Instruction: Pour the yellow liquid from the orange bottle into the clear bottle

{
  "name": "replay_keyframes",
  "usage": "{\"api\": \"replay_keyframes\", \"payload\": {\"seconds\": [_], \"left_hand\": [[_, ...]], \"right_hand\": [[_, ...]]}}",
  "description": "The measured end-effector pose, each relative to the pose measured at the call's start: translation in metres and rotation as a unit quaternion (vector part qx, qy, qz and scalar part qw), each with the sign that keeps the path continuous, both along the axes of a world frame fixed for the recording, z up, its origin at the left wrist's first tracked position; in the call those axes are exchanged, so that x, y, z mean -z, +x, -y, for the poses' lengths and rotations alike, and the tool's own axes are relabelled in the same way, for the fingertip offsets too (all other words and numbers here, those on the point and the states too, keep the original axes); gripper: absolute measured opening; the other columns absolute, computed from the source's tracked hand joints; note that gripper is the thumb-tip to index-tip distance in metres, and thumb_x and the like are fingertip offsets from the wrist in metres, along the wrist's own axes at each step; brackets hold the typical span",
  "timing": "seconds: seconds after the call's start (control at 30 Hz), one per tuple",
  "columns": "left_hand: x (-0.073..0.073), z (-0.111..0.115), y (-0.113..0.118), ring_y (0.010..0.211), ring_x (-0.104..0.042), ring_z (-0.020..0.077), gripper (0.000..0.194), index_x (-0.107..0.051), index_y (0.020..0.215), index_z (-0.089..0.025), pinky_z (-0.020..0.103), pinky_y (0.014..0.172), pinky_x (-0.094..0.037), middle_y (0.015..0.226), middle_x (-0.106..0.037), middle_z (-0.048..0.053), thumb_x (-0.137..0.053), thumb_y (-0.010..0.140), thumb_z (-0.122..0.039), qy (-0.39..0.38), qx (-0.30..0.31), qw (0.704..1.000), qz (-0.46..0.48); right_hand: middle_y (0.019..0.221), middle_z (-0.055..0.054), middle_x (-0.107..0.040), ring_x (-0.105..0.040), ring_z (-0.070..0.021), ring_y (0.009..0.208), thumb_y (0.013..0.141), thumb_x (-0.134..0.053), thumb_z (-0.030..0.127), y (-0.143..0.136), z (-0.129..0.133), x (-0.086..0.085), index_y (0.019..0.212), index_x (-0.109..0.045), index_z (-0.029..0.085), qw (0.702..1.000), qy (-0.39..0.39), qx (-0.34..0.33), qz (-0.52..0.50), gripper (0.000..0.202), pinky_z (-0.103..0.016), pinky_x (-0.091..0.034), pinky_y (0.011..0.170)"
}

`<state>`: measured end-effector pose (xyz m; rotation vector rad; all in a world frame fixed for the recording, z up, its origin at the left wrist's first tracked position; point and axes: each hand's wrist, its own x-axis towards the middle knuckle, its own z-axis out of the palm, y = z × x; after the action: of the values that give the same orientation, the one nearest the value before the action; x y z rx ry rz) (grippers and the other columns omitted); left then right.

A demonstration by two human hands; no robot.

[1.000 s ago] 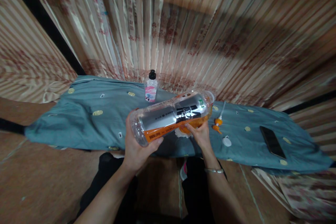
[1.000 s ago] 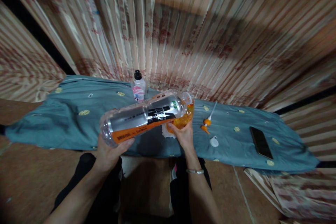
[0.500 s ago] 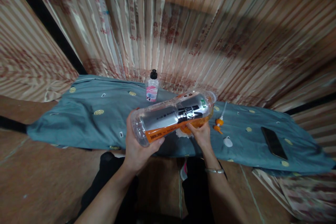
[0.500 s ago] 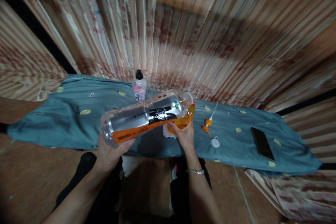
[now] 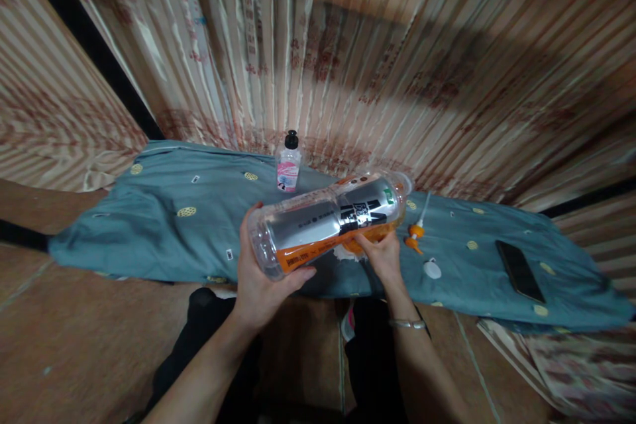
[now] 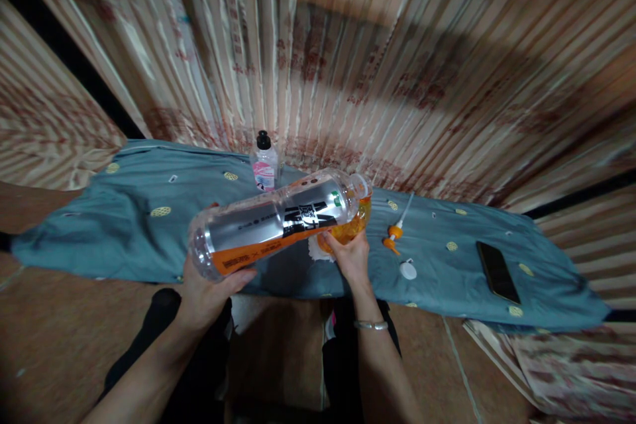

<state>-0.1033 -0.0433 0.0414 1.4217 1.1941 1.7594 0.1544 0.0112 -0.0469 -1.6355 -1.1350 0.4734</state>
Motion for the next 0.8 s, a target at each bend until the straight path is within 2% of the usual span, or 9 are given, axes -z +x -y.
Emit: {"api": "replay_keyframes", "payload": {"seconds": [0.13, 0.27, 0.37, 0.5, 0.6, 0.8], "left_hand": [[-0.0016, 0.0001, -0.0009, 0.112, -0.073, 0.0337, 0.112, -0.048, 0.144, -0.022, 0.048, 0.099, -0.062, 0.123, -0.068, 0.013, -0.089, 0.057, -0.079, -0.001, 0.001, 1.0, -0.002], [-0.0042, 0.0024, -0.0017, 0.109, -0.076, 0.033, 0.11, -0.047, 0.144, -0.023, 0.046, 0.095, -0.065, 0.122, -0.07, 0.012, -0.09, 0.057, -0.076, -0.006, 0.02, 1.0, 0.015], [-0.0057, 0.0041, -0.0029, 0.109, -0.077, 0.0326, 0.108, -0.047, 0.144, -0.023, 0.047, 0.095, -0.066, 0.123, -0.072, 0.012, -0.094, 0.058, -0.069, -0.01, 0.031, 0.999, 0.019], [-0.0064, 0.0058, -0.0038, 0.108, -0.077, 0.0326, 0.101, -0.049, 0.143, -0.021, 0.047, 0.095, -0.066, 0.122, -0.073, 0.013, -0.096, 0.06, -0.052, -0.015, 0.021, 1.0, -0.005], [-0.006, 0.0067, -0.0033, 0.109, -0.077, 0.0328, 0.097, -0.047, 0.146, -0.022, 0.047, 0.094, -0.067, 0.123, -0.073, 0.013, -0.092, 0.062, -0.042, -0.027, 0.017, 0.999, -0.009], [-0.0045, 0.0078, -0.0029, 0.11, -0.077, 0.0322, 0.096, -0.045, 0.147, -0.023, 0.046, 0.092, -0.067, 0.125, -0.072, 0.013, -0.088, 0.062, -0.031, -0.037, 0.025, 0.999, 0.007]], "right_hand": [[0.098, -0.011, -0.08, -0.076, -0.0359, 0.097, 0.057, -0.089, 0.062, -0.002, 0.0004, -0.0032, 0.104, -0.067, 0.02, 1.0, -0.004, 0.008, -0.009, 0.067, -0.051, -0.061, 0.092], [0.103, -0.013, -0.08, -0.075, -0.0378, 0.102, 0.058, -0.089, 0.062, -0.0033, 0.001, -0.0058, 0.107, -0.068, 0.019, 1.0, -0.018, 0.004, -0.014, 0.068, -0.052, -0.061, 0.095], [0.101, -0.012, -0.08, -0.075, -0.037, 0.102, 0.058, -0.088, 0.061, -0.0028, 0.0005, -0.0041, 0.108, -0.068, 0.02, 1.0, -0.006, -0.003, -0.014, 0.068, -0.051, -0.061, 0.094], [0.093, -0.009, -0.079, -0.076, -0.0342, 0.093, 0.057, -0.089, 0.062, -0.001, -0.001, 0.0012, 0.102, -0.067, 0.021, 1.0, 0.012, 0.013, -0.006, 0.065, -0.048, -0.062, 0.088], [0.091, -0.009, -0.079, -0.075, -0.0343, 0.089, 0.055, -0.089, 0.062, -0.0002, -0.0016, 0.0029, 0.098, -0.066, 0.022, 1.0, 0.005, 0.027, 0.0, 0.064, -0.05, -0.061, 0.087], [0.091, -0.01, -0.078, -0.075, -0.0351, 0.089, 0.053, -0.088, 0.063, 0.0003, -0.0011, -0.0012, 0.095, -0.065, 0.022, 1.0, -0.019, 0.022, -0.001, 0.063, -0.053, -0.061, 0.088]]}}
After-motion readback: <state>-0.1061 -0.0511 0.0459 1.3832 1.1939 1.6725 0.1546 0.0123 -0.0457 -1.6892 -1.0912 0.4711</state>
